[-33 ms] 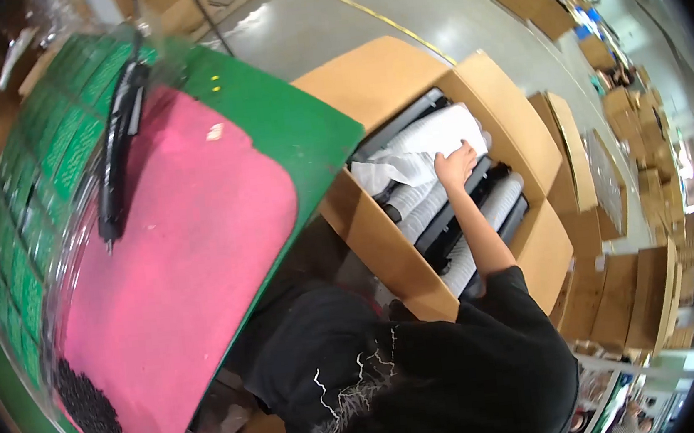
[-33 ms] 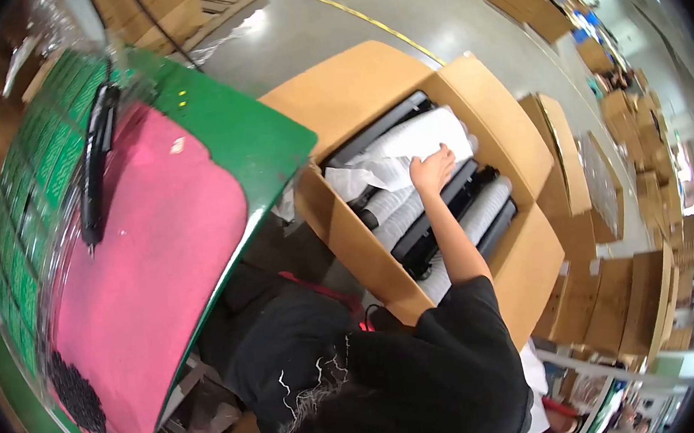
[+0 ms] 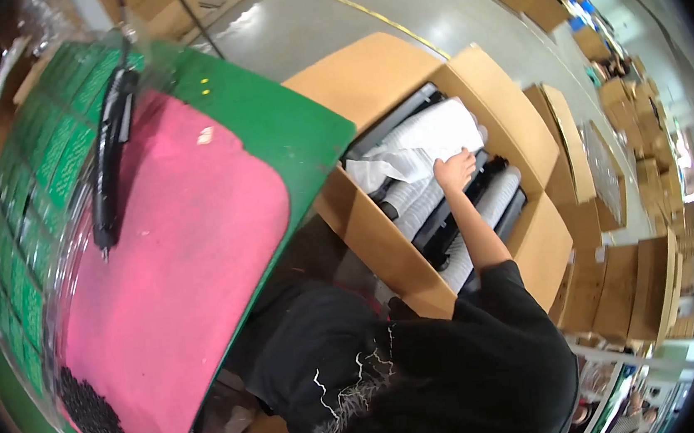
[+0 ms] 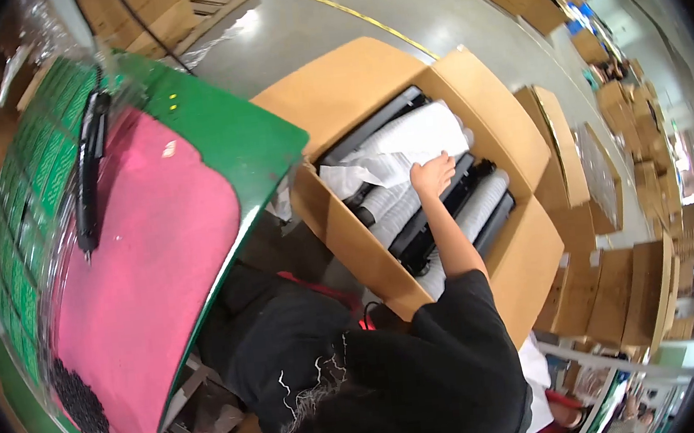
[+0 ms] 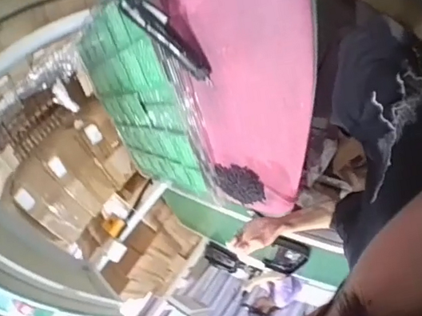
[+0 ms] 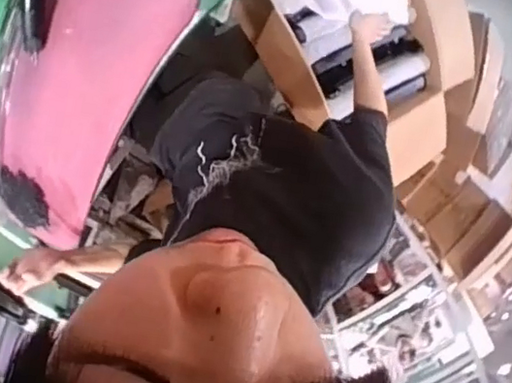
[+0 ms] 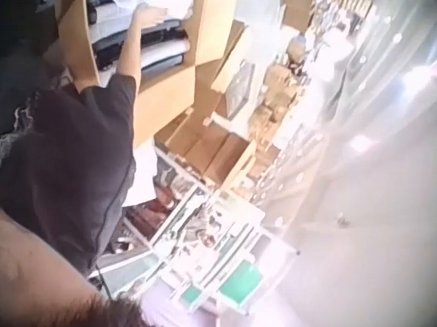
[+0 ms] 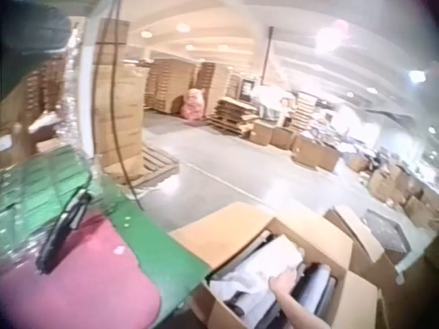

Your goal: Assemble electronic components by installing circuit boards into plastic housings and securing them with an electric screwdriver on a production line.

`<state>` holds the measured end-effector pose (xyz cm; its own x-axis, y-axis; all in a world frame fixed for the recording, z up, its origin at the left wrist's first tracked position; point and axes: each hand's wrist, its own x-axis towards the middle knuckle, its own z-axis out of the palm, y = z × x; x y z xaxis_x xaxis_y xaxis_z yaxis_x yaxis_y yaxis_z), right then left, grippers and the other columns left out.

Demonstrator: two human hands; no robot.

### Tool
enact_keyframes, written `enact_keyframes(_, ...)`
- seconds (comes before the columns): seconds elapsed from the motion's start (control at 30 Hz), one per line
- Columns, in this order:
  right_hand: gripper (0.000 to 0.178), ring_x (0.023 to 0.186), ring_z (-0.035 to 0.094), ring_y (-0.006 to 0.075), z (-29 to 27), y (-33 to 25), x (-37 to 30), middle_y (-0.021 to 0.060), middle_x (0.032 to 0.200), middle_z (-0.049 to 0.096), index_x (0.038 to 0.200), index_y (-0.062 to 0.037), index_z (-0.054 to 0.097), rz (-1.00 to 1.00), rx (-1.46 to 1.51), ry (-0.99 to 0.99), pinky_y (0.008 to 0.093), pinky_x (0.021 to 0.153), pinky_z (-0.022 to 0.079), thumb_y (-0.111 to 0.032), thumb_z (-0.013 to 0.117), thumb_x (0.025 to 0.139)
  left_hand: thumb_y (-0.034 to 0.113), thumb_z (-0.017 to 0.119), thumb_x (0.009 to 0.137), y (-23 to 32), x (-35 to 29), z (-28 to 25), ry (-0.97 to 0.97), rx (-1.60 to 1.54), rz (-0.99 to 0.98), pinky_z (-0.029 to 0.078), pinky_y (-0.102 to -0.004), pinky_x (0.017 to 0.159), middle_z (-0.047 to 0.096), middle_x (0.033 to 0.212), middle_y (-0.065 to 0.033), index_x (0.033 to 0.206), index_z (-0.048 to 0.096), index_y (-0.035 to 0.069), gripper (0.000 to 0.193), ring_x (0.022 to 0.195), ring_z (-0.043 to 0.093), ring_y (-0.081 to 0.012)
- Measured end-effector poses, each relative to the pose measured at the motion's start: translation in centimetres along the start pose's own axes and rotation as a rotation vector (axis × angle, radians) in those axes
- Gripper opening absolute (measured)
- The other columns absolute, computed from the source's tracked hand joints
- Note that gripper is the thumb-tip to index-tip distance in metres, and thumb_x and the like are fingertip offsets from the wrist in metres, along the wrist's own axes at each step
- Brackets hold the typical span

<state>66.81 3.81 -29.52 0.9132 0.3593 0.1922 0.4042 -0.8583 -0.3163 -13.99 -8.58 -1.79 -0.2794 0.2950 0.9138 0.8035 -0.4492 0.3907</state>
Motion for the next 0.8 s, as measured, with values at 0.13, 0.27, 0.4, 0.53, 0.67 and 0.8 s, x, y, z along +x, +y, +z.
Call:
enact_keyframes(0.13, 0.076, 0.126, 0.041, 0.043, 2.7, 7.8, -3.4, 0.0268, 0.142, 0.035, 0.14, 0.003, 0.027, 0.252, 0.011, -0.306, 0.0498, 0.105, 0.035, -0.031, 0.063, 0.083, 0.02, 0.068, 0.084, 4.2, 0.1, 3.2, -0.008, -0.306, -0.065, 0.043, -0.034, 0.066, 0.053, 0.092, -0.007, 0.094, 0.053, 0.013, 0.019, 0.086, 0.052, -0.0202)
enact_keyframes(0.27, 0.062, 0.11, 0.056, 0.0449, 4.5, 10.5, -4.4, 0.0298, 0.125, 0.053, 0.127, 0.0085, 0.043, 0.338, 0.221, -0.268, 0.0478, 0.095, 0.045, -0.027, 0.065, 0.082, 0.019, 0.063, 0.089, 8.1, 0.4, 6.5, -0.25, -0.311, -0.203, 0.044, -0.0324, 0.064, 0.056, 0.082, -0.0119, 0.089, 0.05, 0.006, 0.018, 0.071, 0.054, -0.0227)
enact_keyframes(0.4, 0.029, 0.067, 0.062, 0.0178, -0.7, 10.2, -2.9, 0.0084, 0.082, 0.064, 0.098, 0.0025, 0.058, 0.363, 0.642, -0.527, 0.0304, 0.05, 0.049, -0.02, 0.068, 0.083, 0.02, 0.058, 0.093, 10.1, -0.3, 7.8, -0.476, -0.185, -0.231, 0.046, -0.0345, 0.062, 0.06, 0.076, -0.0159, 0.086, 0.054, 0.001, 0.021, 0.068, 0.056, -0.0228)
enact_keyframes(0.53, 0.021, 0.062, 0.057, 0.0083, -11.0, 3.4, -0.4, 0.0017, 0.083, 0.064, 0.1, -0.0033, 0.06, -0.025, 0.901, -0.566, 0.0216, 0.047, 0.045, -0.021, 0.064, 0.09, 0.015, 0.054, 0.088, 15.4, -3.6, 12.1, -0.748, -0.562, -0.302, 0.05, -0.0362, 0.06, 0.059, 0.066, -0.0155, 0.083, 0.056, -0.002, 0.018, 0.062, 0.059, -0.0266)
enact_keyframes(0.67, 0.022, 0.074, 0.061, 0.009, -22.0, -5.1, 0.5, 0.0026, 0.091, 0.066, 0.109, -0.0034, 0.058, -0.209, 1.388, -0.603, 0.0219, 0.065, 0.05, -0.017, 0.061, 0.092, 0.002, 0.077, 0.071, 19.8, -8.5, 20.7, -1.167, -0.941, -0.371, 0.049, -0.0447, 0.086, 0.068, 0.098, -0.0156, 0.104, 0.058, 0.001, 0.038, 0.097, 0.064, -0.0345)
enact_keyframes(0.8, 0.052, 0.104, 0.06, 0.0147, -29.6, -13.9, -5.9, 0.0104, 0.12, 0.059, 0.135, 0.0028, 0.041, -0.404, 1.577, -0.567, 0.0283, 0.09, 0.048, -0.022, 0.058, 0.093, 0.02, 0.089, 0.064, 26.5, -12.9, 27.2, -1.194, -1.046, -0.317, 0.031, -0.0439, 0.109, 0.036, 0.145, -0.0233, 0.14, 0.03, 0.008, 0.097, 0.133, 0.036, -0.0372)
